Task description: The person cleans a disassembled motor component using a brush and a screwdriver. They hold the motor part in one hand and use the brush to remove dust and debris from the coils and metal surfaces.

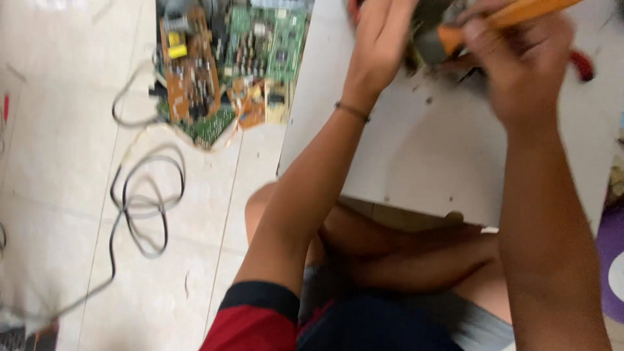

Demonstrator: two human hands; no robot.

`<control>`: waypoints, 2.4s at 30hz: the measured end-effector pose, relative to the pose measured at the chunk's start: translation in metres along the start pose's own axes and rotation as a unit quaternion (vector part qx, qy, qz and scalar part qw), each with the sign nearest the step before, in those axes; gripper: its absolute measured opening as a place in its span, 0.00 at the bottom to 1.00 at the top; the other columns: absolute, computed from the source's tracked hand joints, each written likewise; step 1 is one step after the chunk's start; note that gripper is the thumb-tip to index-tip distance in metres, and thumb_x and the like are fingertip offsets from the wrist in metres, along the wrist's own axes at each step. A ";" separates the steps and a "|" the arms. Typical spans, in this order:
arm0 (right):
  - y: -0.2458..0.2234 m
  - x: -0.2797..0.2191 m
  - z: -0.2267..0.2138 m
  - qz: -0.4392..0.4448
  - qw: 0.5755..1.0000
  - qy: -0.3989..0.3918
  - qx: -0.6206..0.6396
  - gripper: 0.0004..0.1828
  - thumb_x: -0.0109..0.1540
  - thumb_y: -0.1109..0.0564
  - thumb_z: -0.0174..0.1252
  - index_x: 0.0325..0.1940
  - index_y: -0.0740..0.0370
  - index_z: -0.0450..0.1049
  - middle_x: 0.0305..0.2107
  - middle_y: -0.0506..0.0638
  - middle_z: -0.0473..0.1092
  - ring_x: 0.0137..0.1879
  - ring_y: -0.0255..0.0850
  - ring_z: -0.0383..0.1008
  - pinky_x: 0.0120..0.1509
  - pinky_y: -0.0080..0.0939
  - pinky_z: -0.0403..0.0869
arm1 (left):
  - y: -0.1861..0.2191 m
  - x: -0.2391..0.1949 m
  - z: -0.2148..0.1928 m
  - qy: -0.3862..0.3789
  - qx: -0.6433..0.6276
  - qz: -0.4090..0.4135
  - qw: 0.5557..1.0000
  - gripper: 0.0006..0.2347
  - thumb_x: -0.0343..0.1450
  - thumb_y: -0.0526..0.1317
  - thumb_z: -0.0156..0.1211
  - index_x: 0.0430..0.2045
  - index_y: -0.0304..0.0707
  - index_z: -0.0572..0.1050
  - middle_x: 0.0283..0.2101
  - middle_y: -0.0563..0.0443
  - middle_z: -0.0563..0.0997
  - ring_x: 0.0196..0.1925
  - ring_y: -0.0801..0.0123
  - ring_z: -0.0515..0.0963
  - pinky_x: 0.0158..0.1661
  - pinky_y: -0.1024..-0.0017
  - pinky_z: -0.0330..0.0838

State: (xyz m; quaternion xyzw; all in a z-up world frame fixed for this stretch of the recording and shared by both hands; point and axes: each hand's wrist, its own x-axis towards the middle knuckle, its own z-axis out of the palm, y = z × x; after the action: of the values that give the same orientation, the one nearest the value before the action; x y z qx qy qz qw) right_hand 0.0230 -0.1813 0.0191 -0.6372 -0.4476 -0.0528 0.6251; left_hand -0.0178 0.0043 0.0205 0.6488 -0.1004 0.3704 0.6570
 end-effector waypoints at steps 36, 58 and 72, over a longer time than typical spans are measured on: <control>-0.052 0.029 0.015 0.004 0.988 0.131 -0.087 0.08 0.67 0.58 0.62 0.40 0.66 0.82 0.18 0.56 0.72 0.25 0.36 0.71 0.32 0.37 0.72 | -0.012 0.010 0.006 -0.014 -0.150 -0.195 0.969 0.22 0.80 0.47 0.38 0.43 0.27 0.80 0.44 0.31 0.81 0.49 0.55 0.79 0.54 0.56 0.74; -0.031 0.013 0.011 0.033 0.992 0.118 0.012 0.12 0.69 0.59 0.55 0.45 0.69 0.81 0.28 0.58 0.79 0.37 0.40 0.79 0.50 0.46 0.78 | 0.075 0.015 0.033 0.079 -0.125 -0.299 0.943 0.25 0.77 0.49 0.51 0.57 0.19 0.67 0.62 0.26 0.67 0.67 0.53 0.63 0.70 0.48 0.49; -0.035 0.012 0.021 -0.055 0.962 0.244 -0.107 0.09 0.70 0.59 0.54 0.48 0.64 0.79 0.36 0.58 0.79 0.43 0.46 0.81 0.51 0.52 0.79 | 0.004 0.013 0.005 0.012 -0.125 -0.147 0.981 0.23 0.79 0.45 0.33 0.44 0.28 0.81 0.43 0.31 0.83 0.48 0.55 0.80 0.55 0.58 0.73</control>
State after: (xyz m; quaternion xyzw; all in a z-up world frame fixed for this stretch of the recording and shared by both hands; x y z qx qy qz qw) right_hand -0.0021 -0.1640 0.0483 -0.6426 -0.3077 -0.2880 0.6399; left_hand -0.0094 0.0033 0.0319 0.5647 -0.0419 0.2617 0.7816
